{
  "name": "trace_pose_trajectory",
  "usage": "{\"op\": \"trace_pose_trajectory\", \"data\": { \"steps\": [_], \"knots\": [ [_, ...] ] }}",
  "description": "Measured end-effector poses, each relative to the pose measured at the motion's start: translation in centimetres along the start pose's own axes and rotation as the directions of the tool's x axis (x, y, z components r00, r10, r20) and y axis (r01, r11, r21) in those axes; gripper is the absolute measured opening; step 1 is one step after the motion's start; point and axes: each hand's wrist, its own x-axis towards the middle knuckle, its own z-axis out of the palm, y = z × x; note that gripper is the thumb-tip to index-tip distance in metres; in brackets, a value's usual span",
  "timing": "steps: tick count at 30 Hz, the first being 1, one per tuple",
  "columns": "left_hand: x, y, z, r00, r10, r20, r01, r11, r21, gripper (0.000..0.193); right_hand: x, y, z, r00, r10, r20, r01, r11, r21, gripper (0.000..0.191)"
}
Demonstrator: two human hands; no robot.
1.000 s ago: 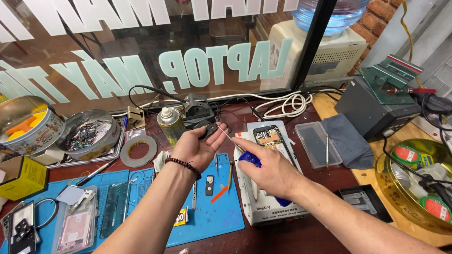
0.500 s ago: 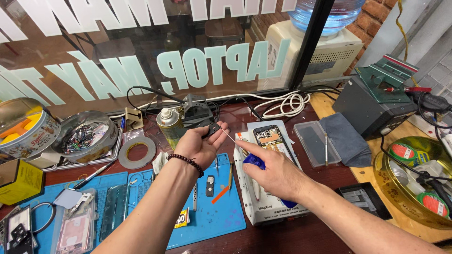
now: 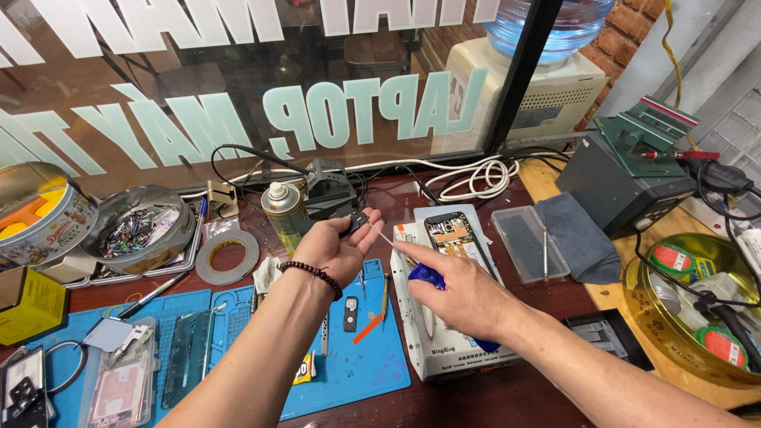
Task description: The person uses a blue electric screwdriver to remove screws from a small black component and then from a smartphone back cover. They place the screws into a clear plastic case and set the screwdriver down. The person then picks up a blue tape dispenser and cuts a piece of tape, applying it to the back of the smartphone.
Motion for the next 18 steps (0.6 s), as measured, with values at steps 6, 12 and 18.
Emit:
{"op": "trace_pose_trajectory", "data": {
  "steps": [6, 12, 18],
  "knots": [
    [0.0, 0.35, -0.18, 1.0, 0.014, 0.006, -0.014, 1.0, 0.018, 0.029, -0.19, -0.29, 0.5, 0.997, -0.064, -0.038, 0.063, 0.998, -0.007, 0.069],
    [0.52, 0.08, -0.3, 1.0, -0.015, 0.026, 0.016, 0.999, -0.036, 0.03, -0.04, 0.14, 0.67, 0.999, -0.031, 0.038, 0.029, 0.999, 0.032, 0.066],
    [0.24, 0.03, 0.1, 0.999, 0.037, -0.012, -0.037, 0.999, 0.003, 0.029, 0.16, 0.31, 0.71, 0.981, -0.161, -0.104, 0.161, 0.987, -0.007, 0.064]
  ]
}}
